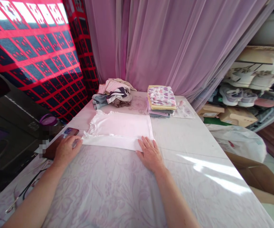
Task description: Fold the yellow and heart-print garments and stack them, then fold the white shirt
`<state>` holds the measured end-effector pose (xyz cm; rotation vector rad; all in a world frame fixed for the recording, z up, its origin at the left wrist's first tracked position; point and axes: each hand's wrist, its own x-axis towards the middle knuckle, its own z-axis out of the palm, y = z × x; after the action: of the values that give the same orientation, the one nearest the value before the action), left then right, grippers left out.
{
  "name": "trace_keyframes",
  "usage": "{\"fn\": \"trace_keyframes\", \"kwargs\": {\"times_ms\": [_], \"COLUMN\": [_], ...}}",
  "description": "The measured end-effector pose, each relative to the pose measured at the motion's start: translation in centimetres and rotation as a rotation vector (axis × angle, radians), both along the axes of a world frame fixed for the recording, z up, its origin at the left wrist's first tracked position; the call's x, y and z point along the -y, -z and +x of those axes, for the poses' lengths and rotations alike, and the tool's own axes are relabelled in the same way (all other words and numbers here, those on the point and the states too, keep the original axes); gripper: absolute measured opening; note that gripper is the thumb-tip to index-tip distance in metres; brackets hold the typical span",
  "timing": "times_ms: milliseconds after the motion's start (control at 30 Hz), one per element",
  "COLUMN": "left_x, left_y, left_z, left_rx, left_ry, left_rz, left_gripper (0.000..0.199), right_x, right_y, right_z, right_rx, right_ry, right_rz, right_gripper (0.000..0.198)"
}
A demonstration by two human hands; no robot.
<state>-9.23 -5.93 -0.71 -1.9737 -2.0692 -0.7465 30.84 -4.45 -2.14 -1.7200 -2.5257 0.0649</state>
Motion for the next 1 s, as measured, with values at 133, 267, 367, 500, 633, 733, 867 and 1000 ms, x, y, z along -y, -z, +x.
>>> {"fn": "trace_keyframes", "kwargs": {"times_ms": [133,267,367,500,633,733,867,1000], "left_x": [0.2,0.1,0.1,0.2,0.2,0.1,0.0,0.1], "left_y": [0.0,0.2,0.3,0.1,-0.3,-0.4,-0.6,-0.8], "left_z": [0.1,0.2,0.1,0.0,0.3,0.5,0.6,1.8], "left_rx": [-0.061,-0.115,-0.111,-0.107,-0.144,-0.166,-0.140,-0.092], "left_ry": [0.007,-0.046,-0.056,-0.074,-0.091,-0.122,-0.113,0.029], "left_rz": [-0.060,-0.064,-0.072,-0.085,-0.070,-0.067,-0.025,0.149], "left_gripper": [0.029,0.028,0.025,0.028,0.028,0.029,0.025,0.020], "right_x": [0.0,0.0,0.0,0.0,0.1,0.1,0.1,0.2], "right_y": [0.3,0.4,0.4,0.3,0.0,-0.1,-0.1,-0.4], "right_z": [0.1,0.2,0.2,0.2,0.0,-0.1,-0.1,0.1], "right_rx": [-0.006,-0.015,-0.017,-0.017,0.004,-0.004,-0.028,-0.092], "right_ry": [0.001,-0.005,-0.008,-0.004,0.008,0.005,0.002,-0.018], "right_rz": [0.011,0.029,0.023,0.022,-0.006,-0.004,0.015,0.070], "right_gripper": [0.055,0.055,0.055,0.055,0.055,0.054,0.053,0.047]}}
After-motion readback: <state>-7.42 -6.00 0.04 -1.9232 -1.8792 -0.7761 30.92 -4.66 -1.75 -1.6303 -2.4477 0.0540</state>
